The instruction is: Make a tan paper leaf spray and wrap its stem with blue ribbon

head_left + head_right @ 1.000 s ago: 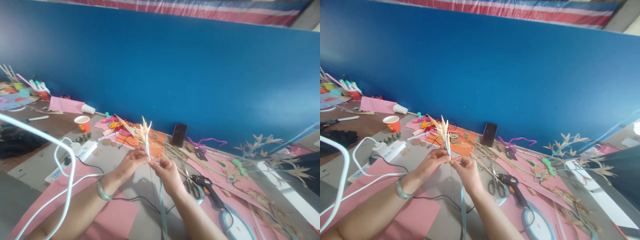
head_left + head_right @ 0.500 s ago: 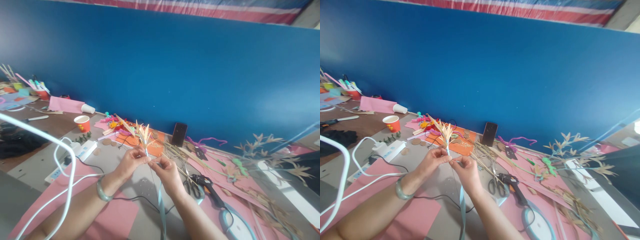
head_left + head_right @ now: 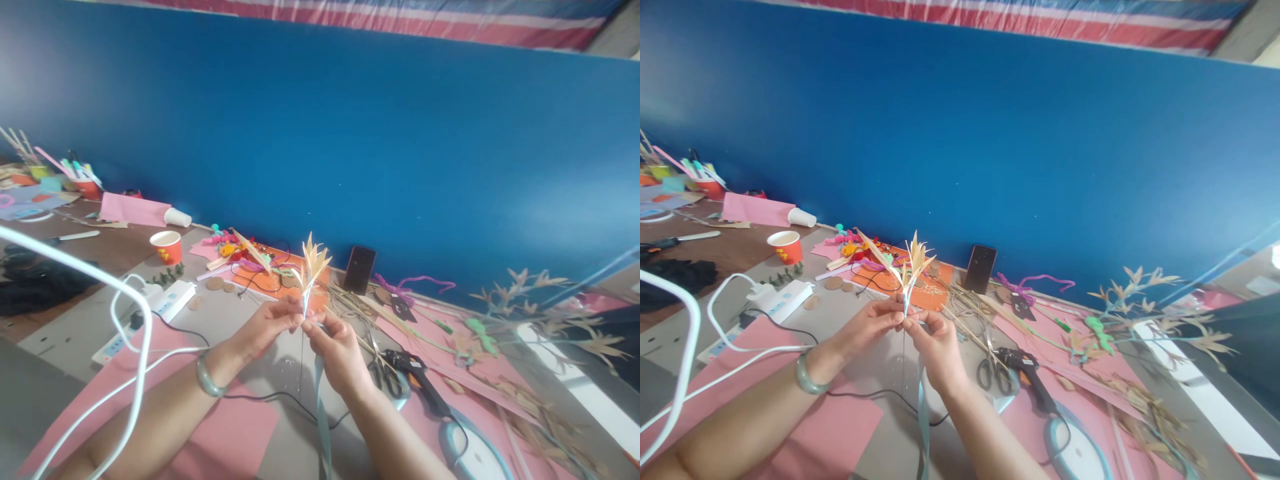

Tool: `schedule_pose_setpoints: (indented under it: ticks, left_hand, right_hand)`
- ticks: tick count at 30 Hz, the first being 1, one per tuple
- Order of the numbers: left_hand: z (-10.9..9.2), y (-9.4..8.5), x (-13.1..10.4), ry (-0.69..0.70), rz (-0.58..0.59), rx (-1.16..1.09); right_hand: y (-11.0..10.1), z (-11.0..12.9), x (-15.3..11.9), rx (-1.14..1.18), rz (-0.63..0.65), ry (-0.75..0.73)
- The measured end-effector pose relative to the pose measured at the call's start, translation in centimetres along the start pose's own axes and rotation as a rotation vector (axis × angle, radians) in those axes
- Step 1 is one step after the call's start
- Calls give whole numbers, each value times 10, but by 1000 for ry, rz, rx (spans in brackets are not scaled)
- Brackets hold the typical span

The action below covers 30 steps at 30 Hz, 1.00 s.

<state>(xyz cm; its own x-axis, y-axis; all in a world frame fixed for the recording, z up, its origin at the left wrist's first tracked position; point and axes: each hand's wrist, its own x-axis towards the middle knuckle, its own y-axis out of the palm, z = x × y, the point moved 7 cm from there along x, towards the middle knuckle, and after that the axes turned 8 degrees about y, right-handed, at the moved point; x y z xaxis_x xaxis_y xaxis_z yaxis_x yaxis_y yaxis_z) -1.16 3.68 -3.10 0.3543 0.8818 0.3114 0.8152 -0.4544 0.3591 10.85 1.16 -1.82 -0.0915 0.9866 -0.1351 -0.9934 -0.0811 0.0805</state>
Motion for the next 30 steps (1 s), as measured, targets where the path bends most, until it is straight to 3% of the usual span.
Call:
schedule_pose_setpoints:
  ticks: [7, 17, 25, 30]
  left_hand:
    - [-1, -3, -1, 33, -156, -59]
    - [-12, -12, -4, 26, -323, 100]
    - [-10, -4, -6, -2, -301, 49]
    - [-3, 4, -4, -17, -110, 78]
  right_hand:
    - [-2, 11, -5, -112, -80, -56]
    - [1, 19, -6, -226, -124, -136]
    - [-1, 16, -4, -240, -114, -95]
    - [0, 14, -7, -183, -84, -55]
